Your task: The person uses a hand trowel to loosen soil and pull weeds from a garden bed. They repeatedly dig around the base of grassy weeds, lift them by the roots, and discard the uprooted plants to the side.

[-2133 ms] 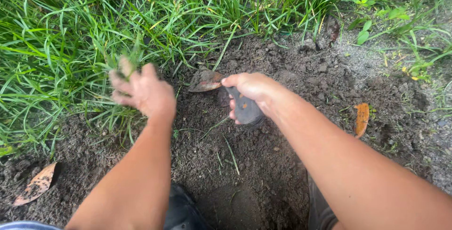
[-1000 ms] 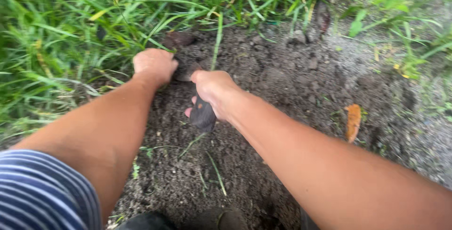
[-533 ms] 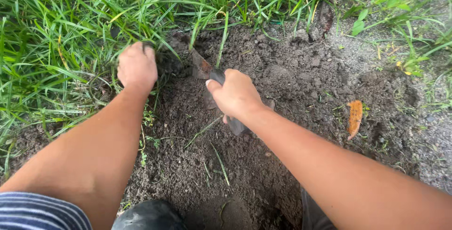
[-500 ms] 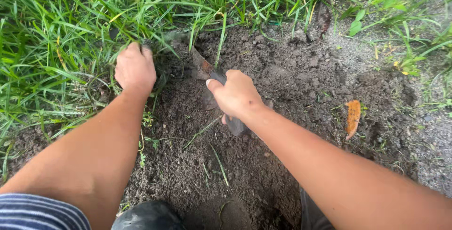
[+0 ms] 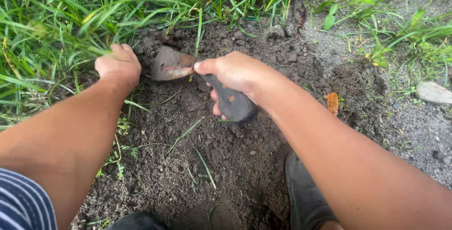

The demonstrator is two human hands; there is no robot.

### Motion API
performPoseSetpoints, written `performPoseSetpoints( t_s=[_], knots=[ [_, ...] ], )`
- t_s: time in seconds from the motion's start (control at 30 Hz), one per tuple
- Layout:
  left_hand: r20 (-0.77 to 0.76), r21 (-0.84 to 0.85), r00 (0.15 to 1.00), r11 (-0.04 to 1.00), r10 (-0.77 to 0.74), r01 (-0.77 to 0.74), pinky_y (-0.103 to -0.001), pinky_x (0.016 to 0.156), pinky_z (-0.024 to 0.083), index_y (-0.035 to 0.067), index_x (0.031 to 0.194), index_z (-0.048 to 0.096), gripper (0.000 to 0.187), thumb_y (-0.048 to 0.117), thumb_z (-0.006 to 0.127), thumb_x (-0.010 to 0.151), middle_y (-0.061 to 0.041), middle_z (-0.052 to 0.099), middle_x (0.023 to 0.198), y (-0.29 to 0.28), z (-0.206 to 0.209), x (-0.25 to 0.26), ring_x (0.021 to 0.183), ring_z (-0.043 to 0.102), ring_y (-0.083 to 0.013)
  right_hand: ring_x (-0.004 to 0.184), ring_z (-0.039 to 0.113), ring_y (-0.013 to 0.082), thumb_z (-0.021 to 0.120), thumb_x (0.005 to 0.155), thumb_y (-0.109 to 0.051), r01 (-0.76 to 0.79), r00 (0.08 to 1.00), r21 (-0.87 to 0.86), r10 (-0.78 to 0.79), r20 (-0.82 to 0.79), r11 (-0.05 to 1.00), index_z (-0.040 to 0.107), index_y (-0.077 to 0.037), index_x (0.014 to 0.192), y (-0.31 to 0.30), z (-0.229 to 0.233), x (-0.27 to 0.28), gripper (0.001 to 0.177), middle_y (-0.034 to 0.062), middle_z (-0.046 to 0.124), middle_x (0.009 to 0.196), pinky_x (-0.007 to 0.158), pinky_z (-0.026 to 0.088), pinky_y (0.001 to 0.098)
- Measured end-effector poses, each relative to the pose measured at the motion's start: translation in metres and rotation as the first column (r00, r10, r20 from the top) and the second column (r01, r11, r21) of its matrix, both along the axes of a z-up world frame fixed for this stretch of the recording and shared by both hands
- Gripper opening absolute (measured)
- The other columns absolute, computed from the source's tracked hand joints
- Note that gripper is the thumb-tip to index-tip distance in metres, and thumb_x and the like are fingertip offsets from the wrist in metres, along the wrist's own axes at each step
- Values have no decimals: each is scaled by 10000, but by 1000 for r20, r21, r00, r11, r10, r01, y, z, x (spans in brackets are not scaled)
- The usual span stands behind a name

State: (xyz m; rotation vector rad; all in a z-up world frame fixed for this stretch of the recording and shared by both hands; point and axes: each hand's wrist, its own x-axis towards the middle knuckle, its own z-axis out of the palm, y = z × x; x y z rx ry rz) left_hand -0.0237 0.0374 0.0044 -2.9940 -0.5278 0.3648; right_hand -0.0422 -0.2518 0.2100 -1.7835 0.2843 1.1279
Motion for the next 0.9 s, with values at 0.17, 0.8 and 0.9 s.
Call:
performPoseSetpoints(
  t_s=[0.17,0.8,0.9],
  knots=[
    [-78,-14,997,1000,-18,17,-494,879,580,107,1246,739,326,208,512,1034,-181,742,1220,25,3,6,1102,725,-379,559,632,273,623,971,-432,181,946,141,-134,-295,973,554,-39,951,44,-65,-5,400,89,566,702,499,577,457],
    [43,-99,996,993,73,-68,-514,841,571,81,1119,743,459,490,583,990,-208,731,1109,-1,86,-66,1018,711,-400,448,702,299,635,916,-351,-149,891,-206,222,397,967,576,15,1085,61,-17,-56,408,154,710,773,439,577,416],
    [14,-126,998,990,61,-59,-533,860,558,124,1127,726,414,483,586,975,-207,721,1093,-8,92,-75,1025,697,-420,454,686,275,662,922,-345,-136,919,-137,177,353,981,632,80,1038,49,-9,-57,442,186,678,727,441,579,419]
  ],
)
